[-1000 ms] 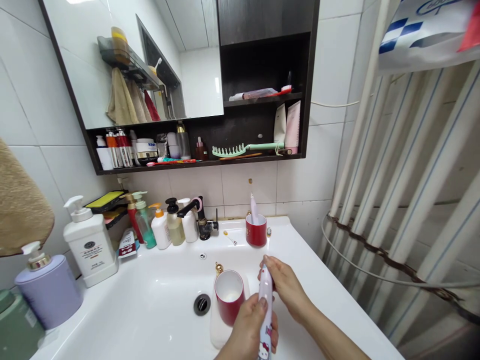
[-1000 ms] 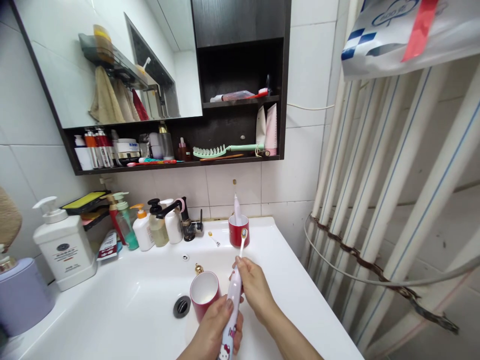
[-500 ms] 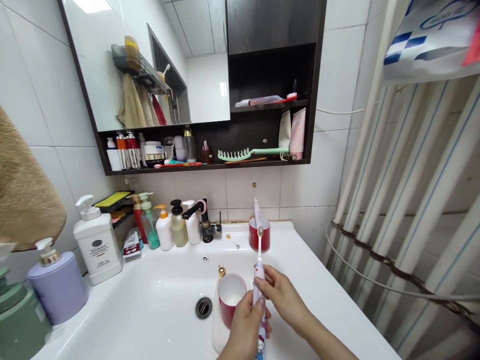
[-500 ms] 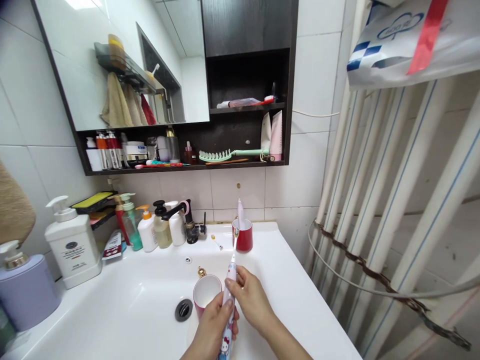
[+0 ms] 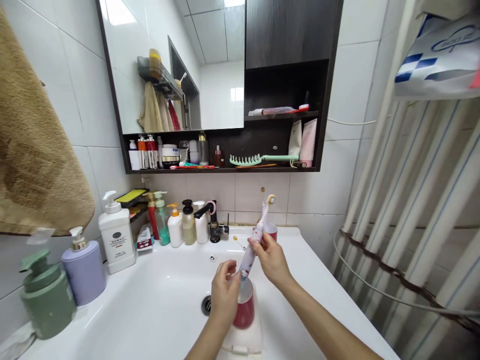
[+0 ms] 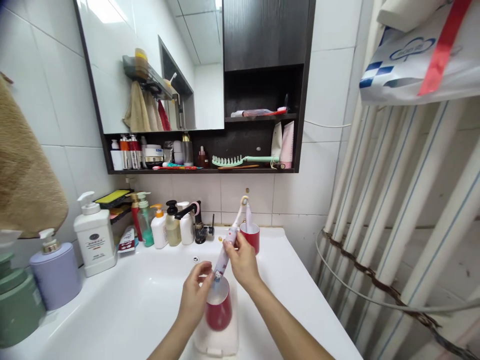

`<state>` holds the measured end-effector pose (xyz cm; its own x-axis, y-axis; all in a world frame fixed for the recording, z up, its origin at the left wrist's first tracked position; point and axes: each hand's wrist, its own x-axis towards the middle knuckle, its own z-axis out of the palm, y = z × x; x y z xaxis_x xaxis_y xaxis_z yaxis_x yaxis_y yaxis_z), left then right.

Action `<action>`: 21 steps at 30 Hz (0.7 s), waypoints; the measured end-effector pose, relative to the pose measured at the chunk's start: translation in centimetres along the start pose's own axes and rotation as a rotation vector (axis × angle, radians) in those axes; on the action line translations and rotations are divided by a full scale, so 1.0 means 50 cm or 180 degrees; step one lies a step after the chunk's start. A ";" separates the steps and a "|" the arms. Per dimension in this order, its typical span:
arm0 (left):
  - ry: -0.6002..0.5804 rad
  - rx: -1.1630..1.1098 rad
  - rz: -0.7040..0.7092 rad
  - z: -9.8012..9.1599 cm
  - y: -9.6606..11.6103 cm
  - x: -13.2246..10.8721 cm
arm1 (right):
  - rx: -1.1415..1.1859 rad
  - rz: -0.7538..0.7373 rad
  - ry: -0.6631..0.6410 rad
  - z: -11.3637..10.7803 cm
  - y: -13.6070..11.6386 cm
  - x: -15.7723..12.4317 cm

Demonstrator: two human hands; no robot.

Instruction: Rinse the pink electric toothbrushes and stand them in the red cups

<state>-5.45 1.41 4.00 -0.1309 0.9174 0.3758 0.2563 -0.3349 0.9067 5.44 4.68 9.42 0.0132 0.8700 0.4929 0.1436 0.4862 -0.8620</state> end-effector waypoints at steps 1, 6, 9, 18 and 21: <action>-0.0074 0.0250 0.0093 -0.008 -0.005 -0.001 | -0.0186 -0.0051 -0.0066 0.010 0.012 0.004; -0.0957 0.1578 0.0523 -0.016 -0.052 -0.023 | -0.1033 0.0115 -0.0250 0.039 0.094 -0.017; -0.1198 0.1948 0.0564 -0.009 -0.075 -0.029 | -0.1114 0.0158 -0.0283 0.041 0.121 -0.037; -0.1644 0.1944 0.0967 0.038 0.003 -0.007 | -0.1026 0.0222 -0.0101 -0.029 0.094 -0.031; -0.1743 0.1909 0.1227 0.093 0.052 0.021 | -0.1136 0.0216 0.0249 -0.098 0.072 -0.004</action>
<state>-0.46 2.49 5.87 0.5033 0.7898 0.3505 0.6650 -0.6130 0.4266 10.82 5.88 6.80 0.1080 0.8836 0.4555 0.4756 0.3564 -0.8042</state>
